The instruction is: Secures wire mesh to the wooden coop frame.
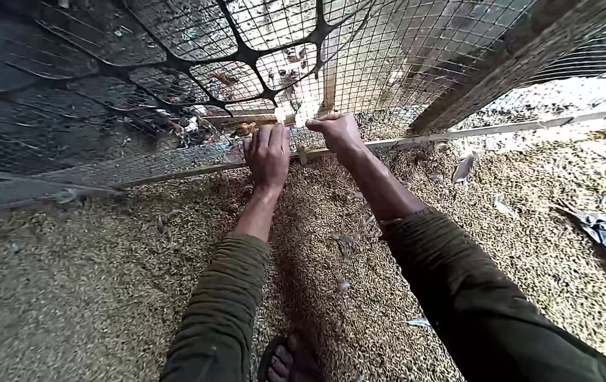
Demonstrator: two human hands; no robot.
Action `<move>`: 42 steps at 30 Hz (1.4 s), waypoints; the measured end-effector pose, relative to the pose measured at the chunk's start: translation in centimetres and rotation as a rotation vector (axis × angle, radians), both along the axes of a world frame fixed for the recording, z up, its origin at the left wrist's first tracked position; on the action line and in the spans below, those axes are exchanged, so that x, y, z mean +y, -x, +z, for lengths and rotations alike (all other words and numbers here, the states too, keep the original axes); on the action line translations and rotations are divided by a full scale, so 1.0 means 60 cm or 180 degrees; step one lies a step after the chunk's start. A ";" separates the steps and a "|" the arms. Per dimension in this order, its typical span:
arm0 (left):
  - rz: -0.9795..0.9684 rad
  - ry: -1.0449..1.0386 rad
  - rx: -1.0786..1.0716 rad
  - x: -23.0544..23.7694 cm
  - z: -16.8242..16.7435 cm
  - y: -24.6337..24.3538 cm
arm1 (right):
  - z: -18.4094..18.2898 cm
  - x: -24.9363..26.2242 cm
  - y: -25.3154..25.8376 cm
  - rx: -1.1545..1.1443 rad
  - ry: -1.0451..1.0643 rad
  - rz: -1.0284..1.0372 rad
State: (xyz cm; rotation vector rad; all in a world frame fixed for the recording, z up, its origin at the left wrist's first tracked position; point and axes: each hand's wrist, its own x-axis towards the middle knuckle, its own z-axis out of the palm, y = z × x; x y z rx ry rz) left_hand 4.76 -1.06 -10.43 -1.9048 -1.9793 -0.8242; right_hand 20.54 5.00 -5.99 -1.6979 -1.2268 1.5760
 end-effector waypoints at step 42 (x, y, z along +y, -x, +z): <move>-0.0268 0.0048 -0.3145 -0.068 -0.017 -0.050 | -0.042 -0.080 0.004 0.0789 -0.0487 0.0382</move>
